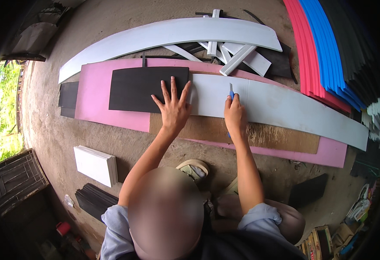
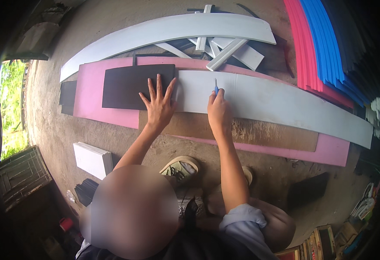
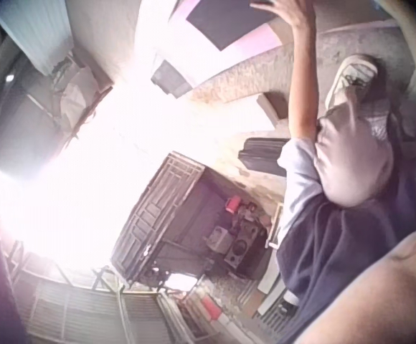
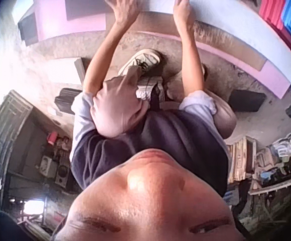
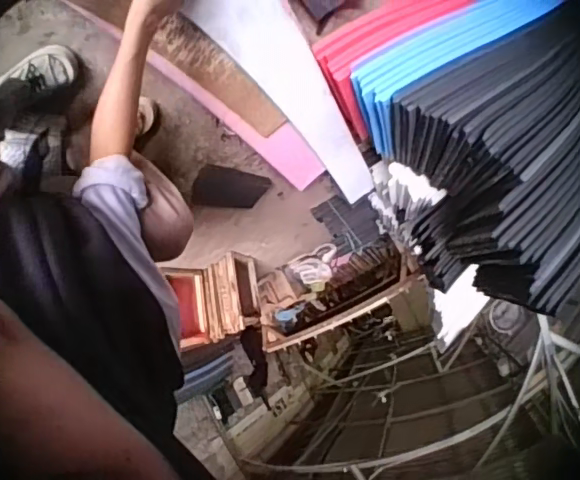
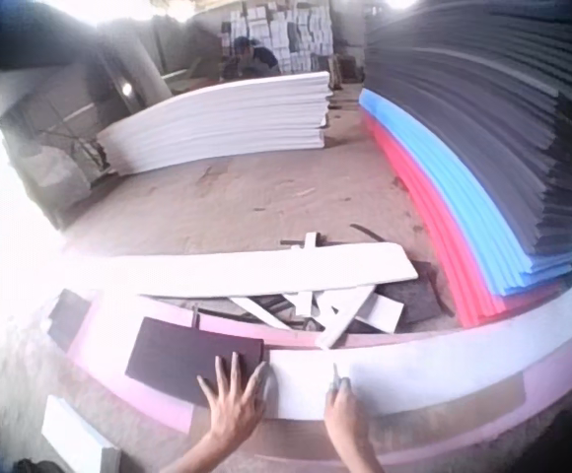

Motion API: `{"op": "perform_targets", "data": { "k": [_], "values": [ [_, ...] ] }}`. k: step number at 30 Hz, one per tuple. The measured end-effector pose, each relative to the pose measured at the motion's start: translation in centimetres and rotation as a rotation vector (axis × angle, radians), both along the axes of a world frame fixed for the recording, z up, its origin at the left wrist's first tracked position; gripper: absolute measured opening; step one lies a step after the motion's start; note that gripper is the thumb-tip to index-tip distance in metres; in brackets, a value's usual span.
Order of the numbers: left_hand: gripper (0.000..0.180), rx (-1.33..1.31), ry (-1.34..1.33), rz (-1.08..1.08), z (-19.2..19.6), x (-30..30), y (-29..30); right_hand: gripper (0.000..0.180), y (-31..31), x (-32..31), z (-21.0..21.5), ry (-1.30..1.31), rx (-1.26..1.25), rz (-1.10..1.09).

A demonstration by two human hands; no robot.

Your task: The person retrieves a white foam sheet, then sits on the floor and uses a utility knife to cut black foam sheets into smaller rectangular pieces. The cut pieces are stacked on the floor.

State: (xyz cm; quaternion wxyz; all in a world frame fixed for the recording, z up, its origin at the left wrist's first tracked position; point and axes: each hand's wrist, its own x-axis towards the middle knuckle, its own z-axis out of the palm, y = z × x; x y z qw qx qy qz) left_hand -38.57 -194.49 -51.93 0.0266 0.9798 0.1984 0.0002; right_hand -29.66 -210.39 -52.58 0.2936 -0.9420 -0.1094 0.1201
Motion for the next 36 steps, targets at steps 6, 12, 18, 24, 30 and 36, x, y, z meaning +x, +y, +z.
{"op": "perform_targets", "data": {
  "k": [6, 12, 18, 24, 30, 36],
  "values": [
    [0.066, 0.014, -0.166, 0.154, -1.6, -2.5, 6.8, 0.024, -0.3, 0.7, -0.4, 0.011, 0.041, -0.009],
    [0.061, -0.078, -0.41, -0.045, -0.4, 4.6, 3.6, 0.025, -5.2, 2.2, 0.6, 0.001, 0.057, -0.216],
    [0.089, -0.265, -0.19, -0.581, -0.2, 11.3, -4.5, 0.026, -9.7, 2.8, 1.1, 0.035, 0.027, -0.324],
    [0.086, -0.181, -0.053, -0.565, 0.8, 13.1, -5.9, 0.026, -11.6, 1.0, 0.9, -0.005, -0.018, -0.321],
    [0.057, -0.391, -0.068, -0.518, 4.3, 11.7, -7.0, 0.024, -11.7, 0.0, 5.3, 0.039, 0.239, -0.365],
    [0.05, -0.454, -0.217, -0.631, 9.7, 10.8, -8.4, 0.029, -13.5, -1.1, 10.6, -0.134, 0.392, -0.177]
  ]
}}
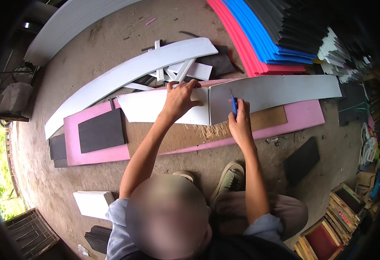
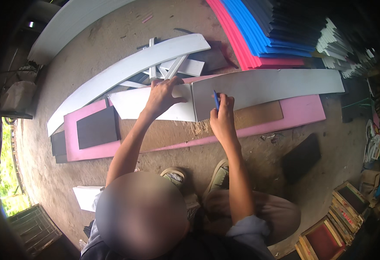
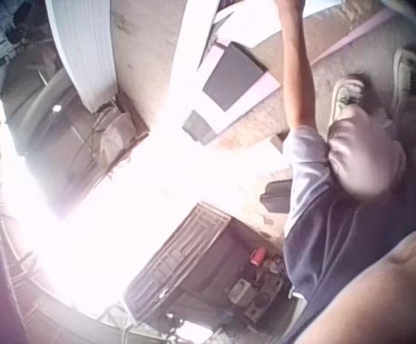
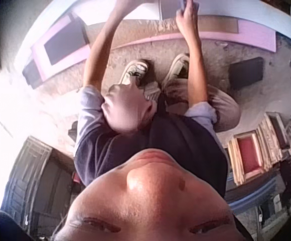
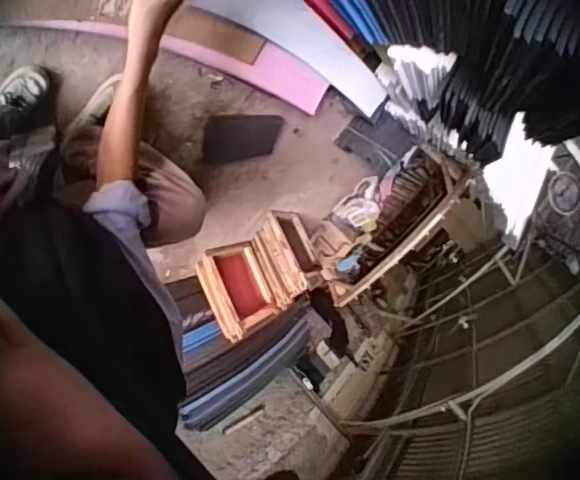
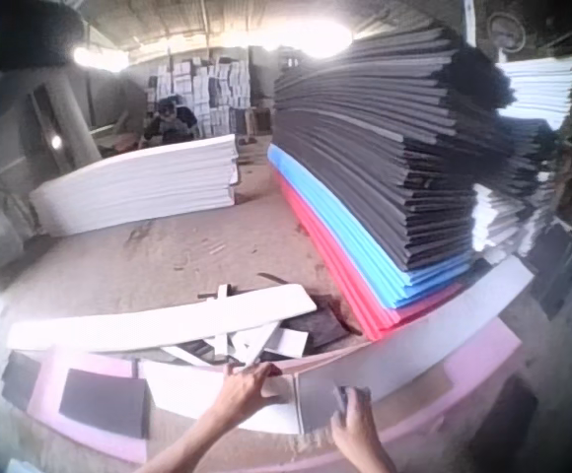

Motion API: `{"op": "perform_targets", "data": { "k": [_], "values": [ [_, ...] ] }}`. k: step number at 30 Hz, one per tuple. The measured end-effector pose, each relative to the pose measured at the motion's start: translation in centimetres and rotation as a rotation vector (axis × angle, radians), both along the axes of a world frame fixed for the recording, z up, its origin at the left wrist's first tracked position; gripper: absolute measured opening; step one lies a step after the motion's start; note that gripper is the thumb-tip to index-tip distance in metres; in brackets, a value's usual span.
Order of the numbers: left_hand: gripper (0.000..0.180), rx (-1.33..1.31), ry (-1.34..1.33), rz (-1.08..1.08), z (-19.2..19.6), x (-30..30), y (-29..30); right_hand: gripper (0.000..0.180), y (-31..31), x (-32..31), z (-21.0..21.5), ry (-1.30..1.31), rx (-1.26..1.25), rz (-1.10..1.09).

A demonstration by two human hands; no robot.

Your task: The person retrieves a white foam sheet, then sits on the floor and uses a utility knife to cut black foam sheets into smaller rectangular pieces. The cut pieces are stacked on the floor.

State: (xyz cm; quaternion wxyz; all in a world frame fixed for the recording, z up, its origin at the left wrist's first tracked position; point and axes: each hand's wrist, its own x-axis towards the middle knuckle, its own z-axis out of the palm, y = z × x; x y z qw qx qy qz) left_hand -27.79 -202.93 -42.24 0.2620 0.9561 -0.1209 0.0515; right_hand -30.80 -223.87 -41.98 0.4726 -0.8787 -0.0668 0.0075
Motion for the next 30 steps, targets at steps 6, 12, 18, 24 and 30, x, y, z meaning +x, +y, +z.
{"op": "perform_targets", "data": {
  "k": [6, 12, 18, 24, 30],
  "values": [
    [0.041, 0.137, -0.271, 0.033, -0.7, -1.4, -1.7, 0.03, -0.1, -1.9, 1.1, -0.074, -0.196, 0.037],
    [0.031, 0.288, -0.335, -0.005, -4.1, -3.9, -1.6, 0.03, 2.4, -4.7, -0.7, -0.015, -0.559, 0.095],
    [0.022, 0.284, -0.33, 0.0, -4.2, -4.0, -1.8, 0.034, 3.9, -5.7, -1.3, -0.012, -0.647, 0.122],
    [0.02, 0.258, -0.338, 0.014, -4.4, -4.1, -1.5, 0.04, 4.7, -5.5, -1.8, 0.055, -0.677, 0.135],
    [0.016, 0.267, -0.341, 0.024, -4.0, -4.1, -2.1, 0.025, 6.1, -3.6, -2.0, 0.125, -0.577, 0.06]
  ]
}}
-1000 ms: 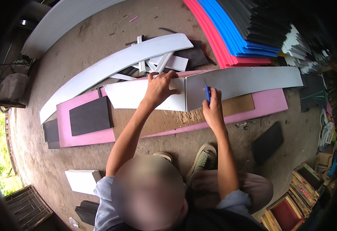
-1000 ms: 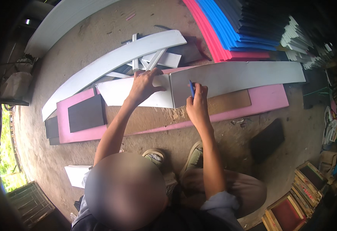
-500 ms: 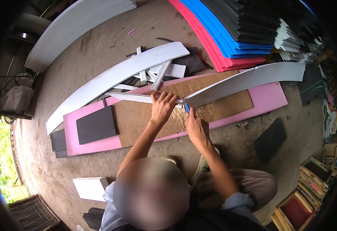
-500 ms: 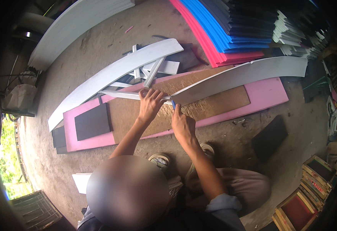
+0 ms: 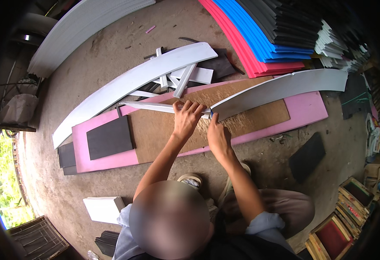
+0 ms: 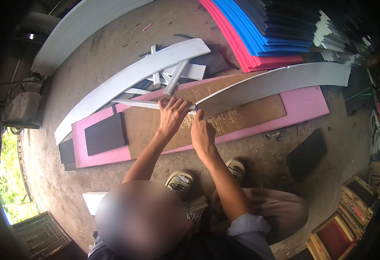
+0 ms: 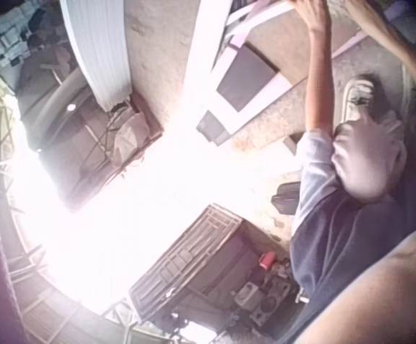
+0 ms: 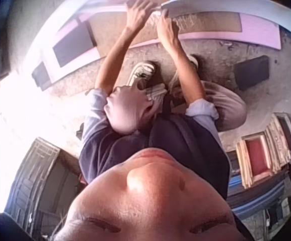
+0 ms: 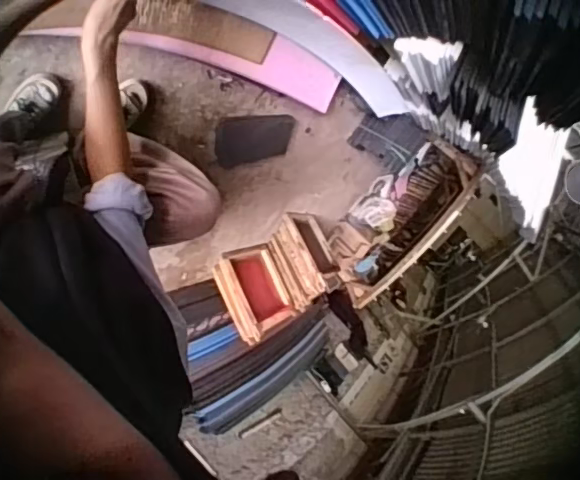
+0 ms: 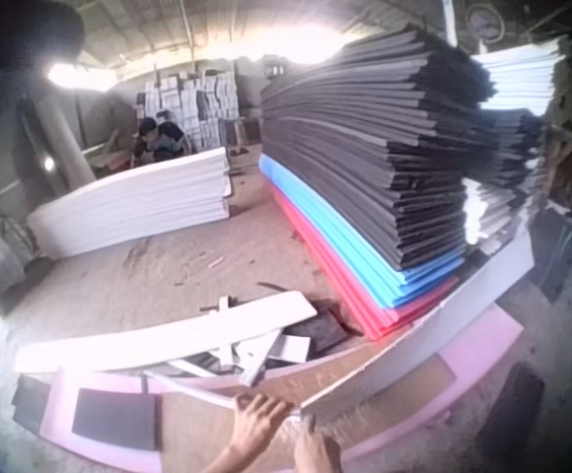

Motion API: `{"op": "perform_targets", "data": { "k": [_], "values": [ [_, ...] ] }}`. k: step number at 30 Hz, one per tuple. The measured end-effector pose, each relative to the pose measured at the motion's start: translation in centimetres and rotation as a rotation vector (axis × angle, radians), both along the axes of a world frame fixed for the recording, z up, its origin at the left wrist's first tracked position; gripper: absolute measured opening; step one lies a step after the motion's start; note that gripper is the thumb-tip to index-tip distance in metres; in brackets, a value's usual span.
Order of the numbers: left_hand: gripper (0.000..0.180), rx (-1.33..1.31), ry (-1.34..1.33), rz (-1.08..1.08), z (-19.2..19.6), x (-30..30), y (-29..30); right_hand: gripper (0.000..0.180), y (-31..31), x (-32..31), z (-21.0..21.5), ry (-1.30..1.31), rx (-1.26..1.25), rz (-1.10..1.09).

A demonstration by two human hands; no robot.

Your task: The person retrieves a white foam sheet, then sits on the floor and uses a utility knife to cut black foam sheets into smaller rectangular pieces. The cut pieces are stacked on the floor.

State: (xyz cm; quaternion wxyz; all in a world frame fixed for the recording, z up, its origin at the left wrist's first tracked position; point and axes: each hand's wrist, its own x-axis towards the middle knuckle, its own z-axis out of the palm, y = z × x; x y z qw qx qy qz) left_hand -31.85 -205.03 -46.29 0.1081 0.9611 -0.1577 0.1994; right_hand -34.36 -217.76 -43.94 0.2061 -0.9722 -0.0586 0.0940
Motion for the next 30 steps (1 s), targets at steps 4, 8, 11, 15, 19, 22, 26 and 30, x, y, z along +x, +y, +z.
{"op": "perform_targets", "data": {
  "k": [4, 8, 11, 15, 19, 22, 26, 30],
  "values": [
    [0.019, 0.012, 0.029, 0.029, -0.1, 0.6, 0.3, 0.021, 0.3, 0.3, 0.3, 0.002, 0.035, -0.006],
    [0.017, 0.057, 0.037, 0.034, 0.2, -0.1, 0.8, 0.023, 0.5, -0.7, 0.6, 0.064, 0.006, 0.0],
    [0.015, 0.07, 0.08, -0.002, 0.2, -0.3, -0.3, 0.025, -1.5, -0.6, -4.9, 0.19, 0.096, -0.062],
    [0.019, 0.096, 0.08, 0.001, -0.2, -0.7, 0.6, 0.028, -1.4, -2.3, -6.9, 0.213, 0.023, -0.051],
    [0.02, 0.016, 0.009, 0.091, 2.0, 0.0, 1.4, 0.026, -2.0, -0.9, -3.6, 0.172, 0.03, -0.041],
    [0.025, -0.113, -0.15, 0.186, 6.7, 1.4, 3.5, 0.024, -3.3, 0.9, 0.8, 0.054, 0.068, -0.07],
    [0.027, -0.661, -0.334, 0.317, 15.7, 1.7, 7.7, 0.022, -4.9, 3.0, 3.9, -0.168, 0.107, -0.163],
    [0.038, -1.193, -0.358, 0.326, 15.1, -1.9, 16.9, 0.021, -2.4, 3.9, 5.6, -0.199, 0.339, -0.199]
  ]
}}
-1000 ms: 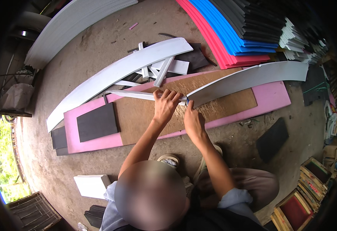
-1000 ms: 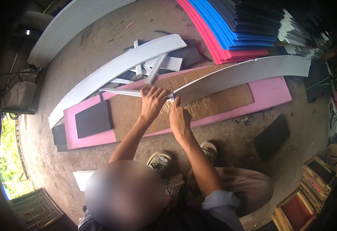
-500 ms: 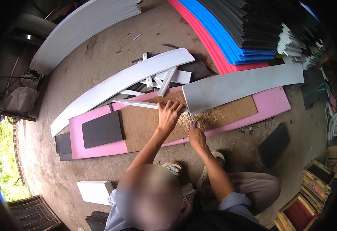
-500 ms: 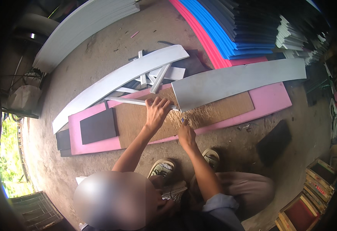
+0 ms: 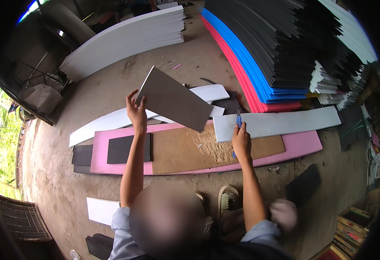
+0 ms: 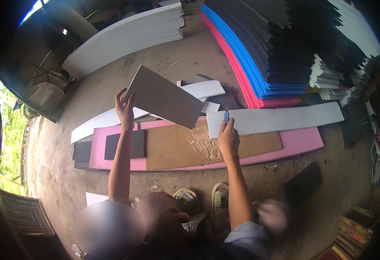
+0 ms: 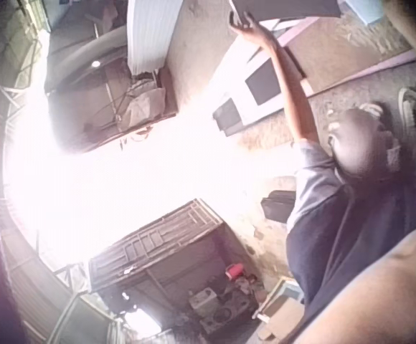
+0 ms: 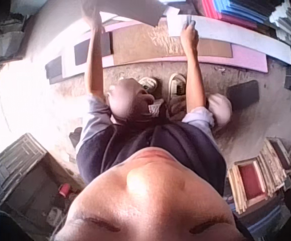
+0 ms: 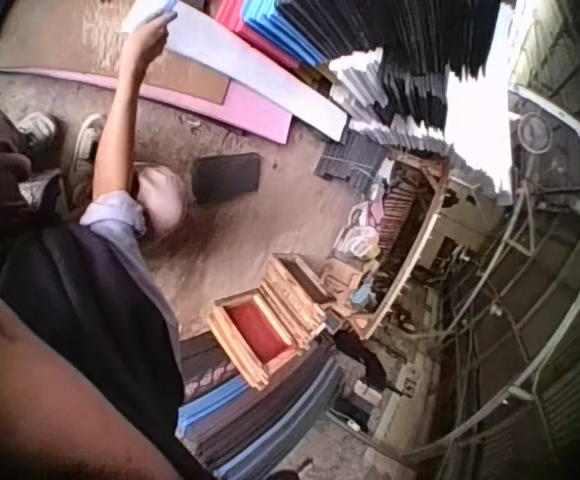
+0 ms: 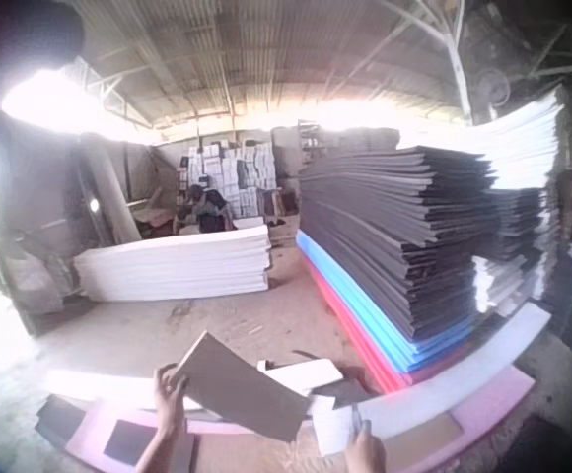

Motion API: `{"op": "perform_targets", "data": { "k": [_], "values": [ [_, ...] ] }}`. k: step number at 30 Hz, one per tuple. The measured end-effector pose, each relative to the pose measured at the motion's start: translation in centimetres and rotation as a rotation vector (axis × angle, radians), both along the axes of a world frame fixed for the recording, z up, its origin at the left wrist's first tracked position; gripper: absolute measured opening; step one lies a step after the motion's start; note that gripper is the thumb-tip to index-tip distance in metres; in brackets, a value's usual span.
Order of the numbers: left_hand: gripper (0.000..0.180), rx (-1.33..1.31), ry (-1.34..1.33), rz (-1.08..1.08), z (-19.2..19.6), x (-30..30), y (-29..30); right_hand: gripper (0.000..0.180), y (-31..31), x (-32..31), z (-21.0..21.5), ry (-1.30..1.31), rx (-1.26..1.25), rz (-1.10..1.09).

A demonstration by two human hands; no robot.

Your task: The person retrieves a white foam sheet, then sits on the floor and uses a utility knife to cut black foam sheets into smaller rectangular pieces. The cut pieces are stacked on the floor.

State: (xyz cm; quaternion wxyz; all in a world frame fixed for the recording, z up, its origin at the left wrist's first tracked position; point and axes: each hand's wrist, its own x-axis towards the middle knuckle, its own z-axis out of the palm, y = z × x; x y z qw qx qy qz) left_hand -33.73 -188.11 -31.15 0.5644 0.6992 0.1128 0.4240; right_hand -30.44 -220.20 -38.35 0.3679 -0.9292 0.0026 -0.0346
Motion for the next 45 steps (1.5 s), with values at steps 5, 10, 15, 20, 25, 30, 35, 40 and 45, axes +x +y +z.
{"op": "perform_targets", "data": {
  "k": [5, 10, 15, 20, 25, 30, 35, 40, 45],
  "values": [
    [0.039, -0.656, 0.324, 0.041, -10.5, -6.3, -0.9, 0.024, 0.7, 1.2, 0.6, 0.058, 0.289, -0.028],
    [0.041, -0.907, 0.402, 0.135, -19.1, -12.7, -2.0, 0.023, 5.2, 0.5, -3.9, 0.148, 0.411, 0.162],
    [0.045, -0.81, 0.599, 0.148, -21.4, -16.3, -2.2, 0.04, 11.6, -1.4, -8.3, 0.222, 0.129, 0.422],
    [0.054, -0.561, 0.748, 0.195, -21.4, -17.2, -0.7, 0.058, 16.4, -4.3, -14.4, 0.094, -0.052, 0.615],
    [0.057, -1.181, 0.349, 0.195, -21.3, -16.6, 2.7, 0.06, 18.8, -5.3, -15.0, 0.257, -0.146, 0.636],
    [0.049, -1.289, 0.514, 0.271, -18.2, -12.1, 1.6, 0.062, 17.4, -4.7, -14.6, 0.208, -0.124, 0.595],
    [0.035, -0.766, 0.085, 0.609, -20.8, -14.8, 6.7, 0.057, 19.5, -6.3, -16.2, 0.15, -0.083, 0.653],
    [0.032, -0.192, 0.055, 0.466, -18.0, -19.0, 11.8, 0.044, 19.9, -5.1, -15.4, 0.347, 0.211, 0.454],
    [0.029, -0.416, 0.248, 0.073, -16.7, -17.9, 12.1, 0.023, 14.0, 0.8, -13.8, 0.231, 0.663, 0.14]
  ]
}}
